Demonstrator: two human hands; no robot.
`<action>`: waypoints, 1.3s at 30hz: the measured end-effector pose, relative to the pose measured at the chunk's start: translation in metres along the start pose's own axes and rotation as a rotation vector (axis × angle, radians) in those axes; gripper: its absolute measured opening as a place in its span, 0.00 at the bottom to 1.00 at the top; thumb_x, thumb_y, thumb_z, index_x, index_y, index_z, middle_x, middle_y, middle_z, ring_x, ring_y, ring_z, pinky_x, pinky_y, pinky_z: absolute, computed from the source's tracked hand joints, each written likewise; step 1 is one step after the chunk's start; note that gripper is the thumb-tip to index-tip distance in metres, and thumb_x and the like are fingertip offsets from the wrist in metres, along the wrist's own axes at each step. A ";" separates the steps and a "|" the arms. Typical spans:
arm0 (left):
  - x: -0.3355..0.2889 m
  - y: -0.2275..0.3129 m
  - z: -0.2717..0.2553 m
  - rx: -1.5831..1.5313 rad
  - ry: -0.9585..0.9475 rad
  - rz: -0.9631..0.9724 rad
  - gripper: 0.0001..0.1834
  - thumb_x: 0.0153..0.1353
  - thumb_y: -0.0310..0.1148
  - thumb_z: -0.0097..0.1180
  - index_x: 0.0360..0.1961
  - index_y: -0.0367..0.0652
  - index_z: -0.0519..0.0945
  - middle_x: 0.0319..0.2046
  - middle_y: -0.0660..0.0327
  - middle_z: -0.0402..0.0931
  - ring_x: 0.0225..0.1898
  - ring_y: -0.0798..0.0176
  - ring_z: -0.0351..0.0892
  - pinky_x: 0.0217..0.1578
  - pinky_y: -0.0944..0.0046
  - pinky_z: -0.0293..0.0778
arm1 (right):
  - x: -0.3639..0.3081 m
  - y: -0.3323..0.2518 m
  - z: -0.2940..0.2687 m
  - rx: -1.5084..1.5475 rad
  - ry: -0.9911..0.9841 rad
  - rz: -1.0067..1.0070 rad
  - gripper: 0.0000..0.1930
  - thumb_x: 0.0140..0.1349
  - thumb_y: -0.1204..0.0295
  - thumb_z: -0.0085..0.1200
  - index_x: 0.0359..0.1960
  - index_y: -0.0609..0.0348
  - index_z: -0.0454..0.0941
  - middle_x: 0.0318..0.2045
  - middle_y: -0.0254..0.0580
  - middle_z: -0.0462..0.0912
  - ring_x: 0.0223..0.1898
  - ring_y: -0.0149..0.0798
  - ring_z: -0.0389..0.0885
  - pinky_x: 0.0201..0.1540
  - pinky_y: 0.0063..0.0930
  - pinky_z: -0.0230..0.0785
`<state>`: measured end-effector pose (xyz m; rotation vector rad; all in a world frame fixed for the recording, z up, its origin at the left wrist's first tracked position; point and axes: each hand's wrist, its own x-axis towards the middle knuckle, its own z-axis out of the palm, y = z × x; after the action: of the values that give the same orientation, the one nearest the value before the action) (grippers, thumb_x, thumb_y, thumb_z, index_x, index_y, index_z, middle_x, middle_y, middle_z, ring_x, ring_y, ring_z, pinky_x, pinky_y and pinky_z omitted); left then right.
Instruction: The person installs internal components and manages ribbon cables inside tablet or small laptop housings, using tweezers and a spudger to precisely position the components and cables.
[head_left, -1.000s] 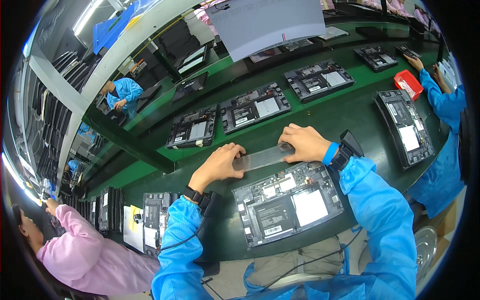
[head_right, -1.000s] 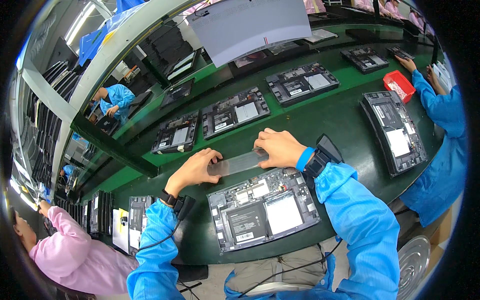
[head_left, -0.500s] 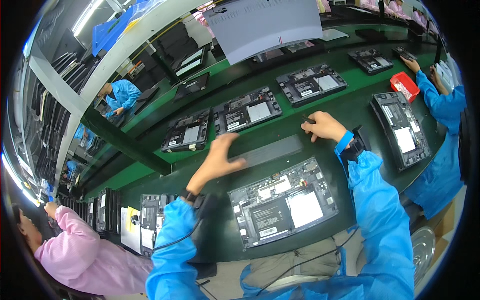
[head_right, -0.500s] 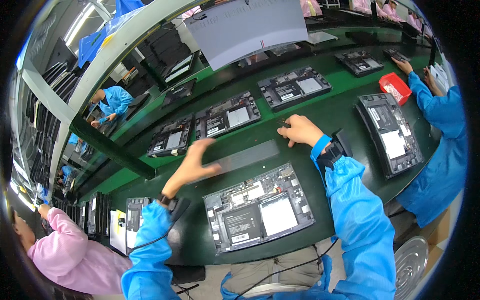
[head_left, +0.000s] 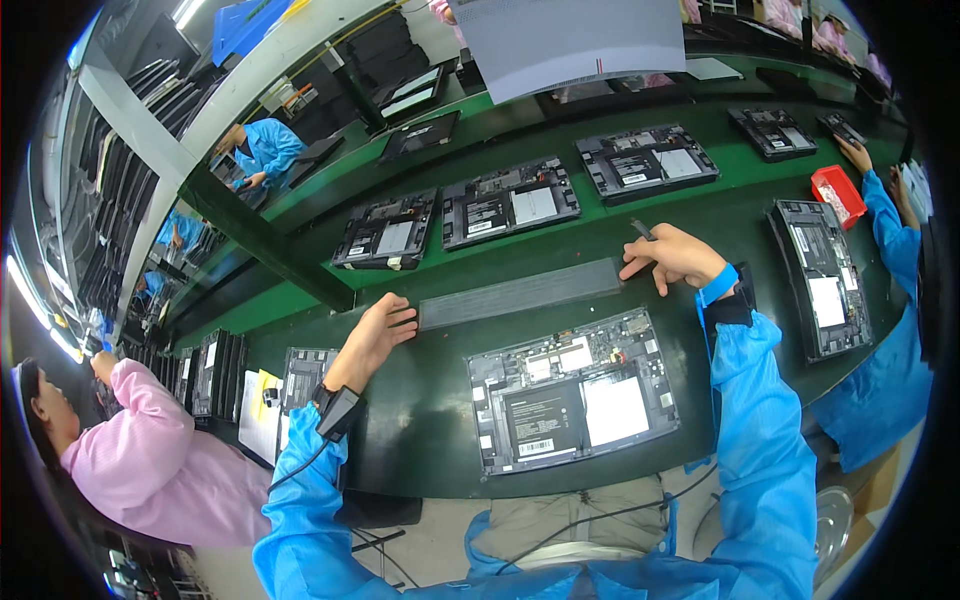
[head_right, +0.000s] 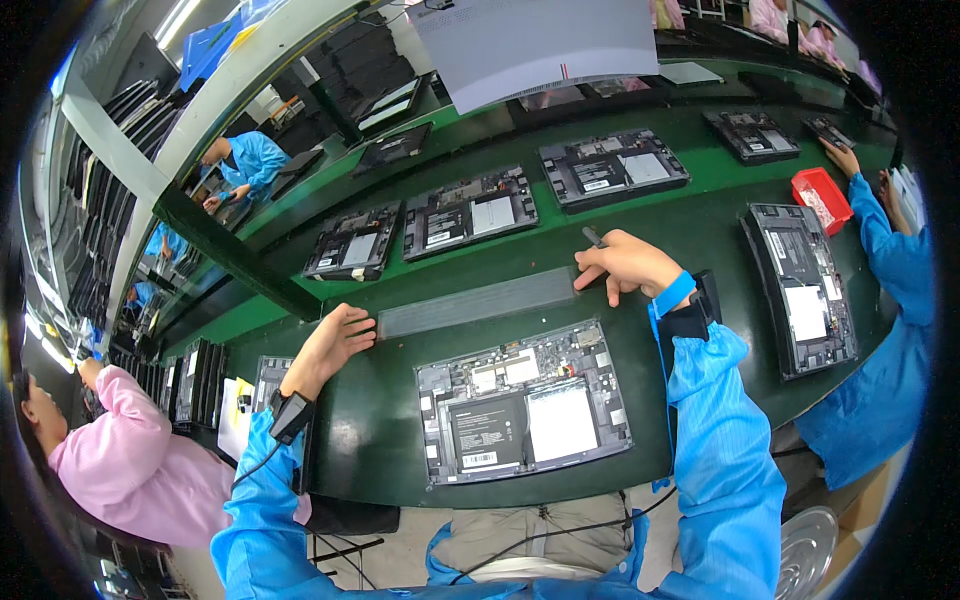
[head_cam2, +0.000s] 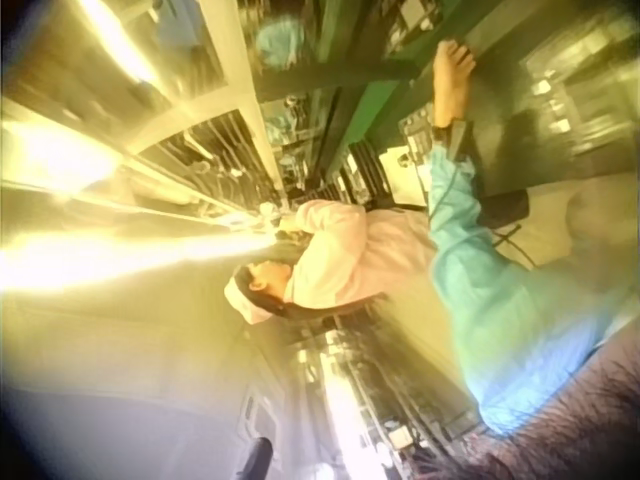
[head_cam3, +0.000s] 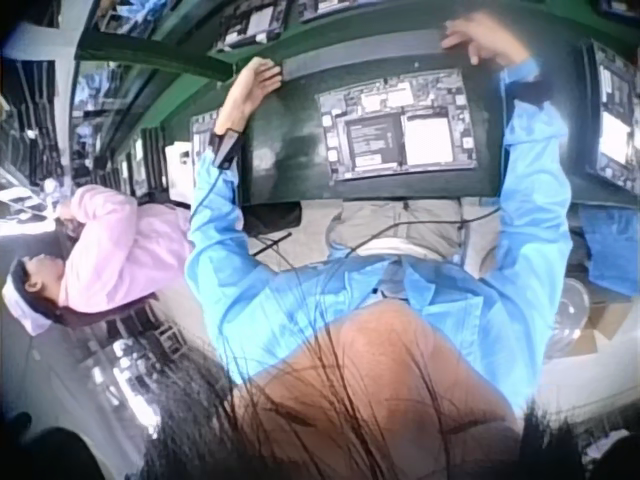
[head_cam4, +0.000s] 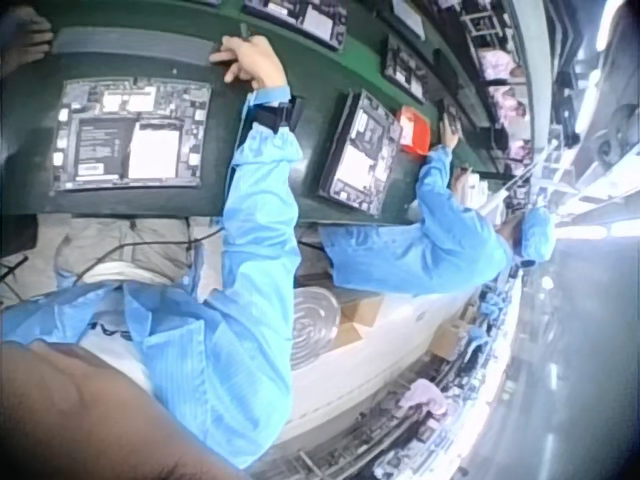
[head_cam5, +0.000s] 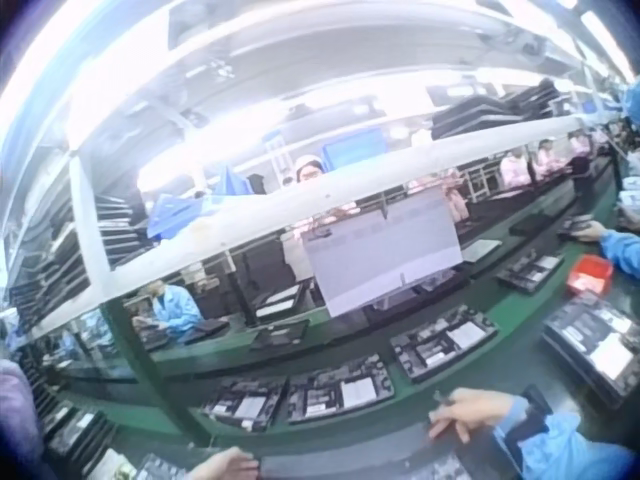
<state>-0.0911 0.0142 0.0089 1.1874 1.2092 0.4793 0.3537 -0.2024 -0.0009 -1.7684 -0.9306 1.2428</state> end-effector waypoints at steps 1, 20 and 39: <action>0.002 0.001 -0.001 0.014 0.012 -0.008 0.31 0.72 0.44 0.54 0.66 0.31 0.70 0.62 0.44 0.73 0.60 0.46 0.76 0.64 0.49 0.73 | 0.001 0.002 -0.003 0.013 0.028 -0.002 0.20 0.70 0.60 0.59 0.48 0.70 0.75 0.44 0.52 0.91 0.13 0.33 0.76 0.15 0.25 0.63; 0.030 0.029 0.038 1.399 -0.365 0.819 0.32 0.47 0.36 0.75 0.53 0.35 0.79 0.48 0.49 0.78 0.52 0.48 0.81 0.56 0.54 0.78 | 0.019 -0.012 0.040 -1.135 0.036 -0.664 0.24 0.49 0.59 0.72 0.47 0.58 0.83 0.45 0.44 0.84 0.44 0.52 0.86 0.48 0.45 0.78; -0.091 0.256 0.080 1.001 0.428 1.879 0.05 0.59 0.23 0.62 0.36 0.39 0.79 0.31 0.51 0.75 0.36 0.43 0.77 0.38 0.48 0.75 | -0.033 0.032 0.005 -0.333 0.333 -0.771 0.11 0.63 0.67 0.67 0.43 0.58 0.88 0.40 0.44 0.88 0.42 0.46 0.87 0.46 0.37 0.80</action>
<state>0.0209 -0.0004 0.2688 3.0732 0.1595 1.6235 0.3442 -0.2441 -0.0173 -1.5375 -1.4767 0.3069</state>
